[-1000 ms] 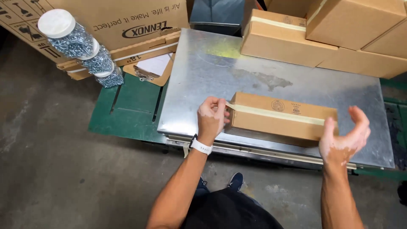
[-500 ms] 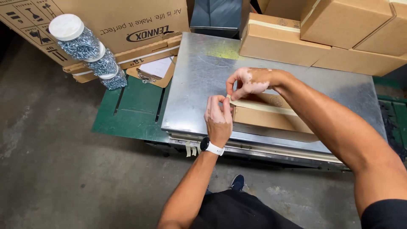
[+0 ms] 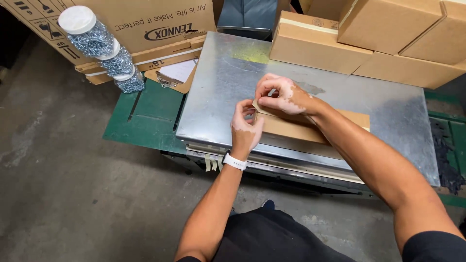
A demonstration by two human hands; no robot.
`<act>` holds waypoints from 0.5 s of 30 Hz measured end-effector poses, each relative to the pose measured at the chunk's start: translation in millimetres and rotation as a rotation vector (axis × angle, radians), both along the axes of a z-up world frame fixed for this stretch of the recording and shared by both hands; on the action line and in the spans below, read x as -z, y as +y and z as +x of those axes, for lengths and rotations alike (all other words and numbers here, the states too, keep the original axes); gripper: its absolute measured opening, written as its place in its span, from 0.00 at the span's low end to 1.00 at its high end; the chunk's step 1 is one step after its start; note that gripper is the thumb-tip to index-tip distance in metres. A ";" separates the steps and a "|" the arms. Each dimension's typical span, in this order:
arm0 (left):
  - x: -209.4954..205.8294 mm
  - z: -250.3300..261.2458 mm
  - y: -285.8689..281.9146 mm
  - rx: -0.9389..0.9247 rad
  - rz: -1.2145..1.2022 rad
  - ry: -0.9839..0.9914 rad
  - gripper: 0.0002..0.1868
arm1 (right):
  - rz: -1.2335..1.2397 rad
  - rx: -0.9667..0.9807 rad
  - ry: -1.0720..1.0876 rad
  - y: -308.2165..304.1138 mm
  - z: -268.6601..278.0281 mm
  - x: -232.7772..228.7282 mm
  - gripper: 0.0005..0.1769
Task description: The person peels tape off cardboard boxes to open them and remove jars of screws, then collapses the empty boxes and places them to the side.
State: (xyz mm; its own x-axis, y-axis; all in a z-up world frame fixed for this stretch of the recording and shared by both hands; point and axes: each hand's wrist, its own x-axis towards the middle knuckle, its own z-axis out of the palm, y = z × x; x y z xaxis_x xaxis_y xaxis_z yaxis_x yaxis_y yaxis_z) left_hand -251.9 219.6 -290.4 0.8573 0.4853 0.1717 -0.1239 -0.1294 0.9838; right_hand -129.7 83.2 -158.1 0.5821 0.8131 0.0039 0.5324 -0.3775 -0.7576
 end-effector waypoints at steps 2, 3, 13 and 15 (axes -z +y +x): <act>10.6 7.7 3.2 0.090 -0.191 -0.033 0.26 | -0.060 -0.046 -0.055 -0.4 -3.1 -12.4 0.05; 2.9 7.9 8.7 0.089 -0.187 -0.031 0.26 | -0.056 -0.047 -0.054 -4.9 -5.0 -5.7 0.05; -28.1 26.6 55.8 0.422 -0.206 0.124 0.20 | 0.037 0.324 -0.400 -19.7 -58.8 38.0 0.41; -21.5 28.7 57.1 0.358 -0.214 0.172 0.26 | 0.022 0.416 -0.497 -11.1 -71.8 51.1 0.38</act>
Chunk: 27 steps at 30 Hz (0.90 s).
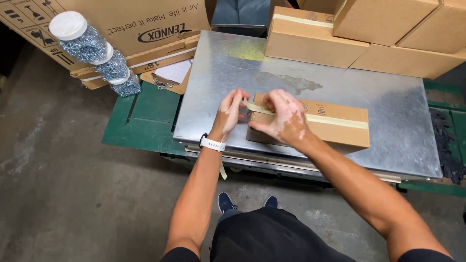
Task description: The person peels tape off cardboard boxes to open them and remove jars of screws, then collapses the empty boxes and places them to the side.
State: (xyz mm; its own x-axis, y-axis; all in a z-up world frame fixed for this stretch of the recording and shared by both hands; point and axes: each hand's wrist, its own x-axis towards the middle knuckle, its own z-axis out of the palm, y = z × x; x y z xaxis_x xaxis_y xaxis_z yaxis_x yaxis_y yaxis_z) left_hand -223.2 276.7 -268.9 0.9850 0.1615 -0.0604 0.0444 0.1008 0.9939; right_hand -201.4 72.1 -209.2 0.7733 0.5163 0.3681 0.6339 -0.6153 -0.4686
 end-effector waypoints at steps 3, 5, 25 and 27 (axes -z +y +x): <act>10.6 5.9 0.7 -0.078 0.052 0.054 0.28 | -0.073 0.096 -0.069 20.3 -8.4 13.7 0.30; 10.3 5.5 3.7 -0.041 0.151 0.024 0.33 | -0.049 0.205 -0.248 39.6 -11.9 16.1 0.20; 2.8 47.3 12.1 0.212 0.144 0.184 0.29 | 0.108 0.361 0.152 15.8 1.8 12.9 0.10; 12.4 56.0 13.7 0.267 0.208 0.175 0.30 | 0.101 0.359 0.160 16.1 1.5 11.4 0.10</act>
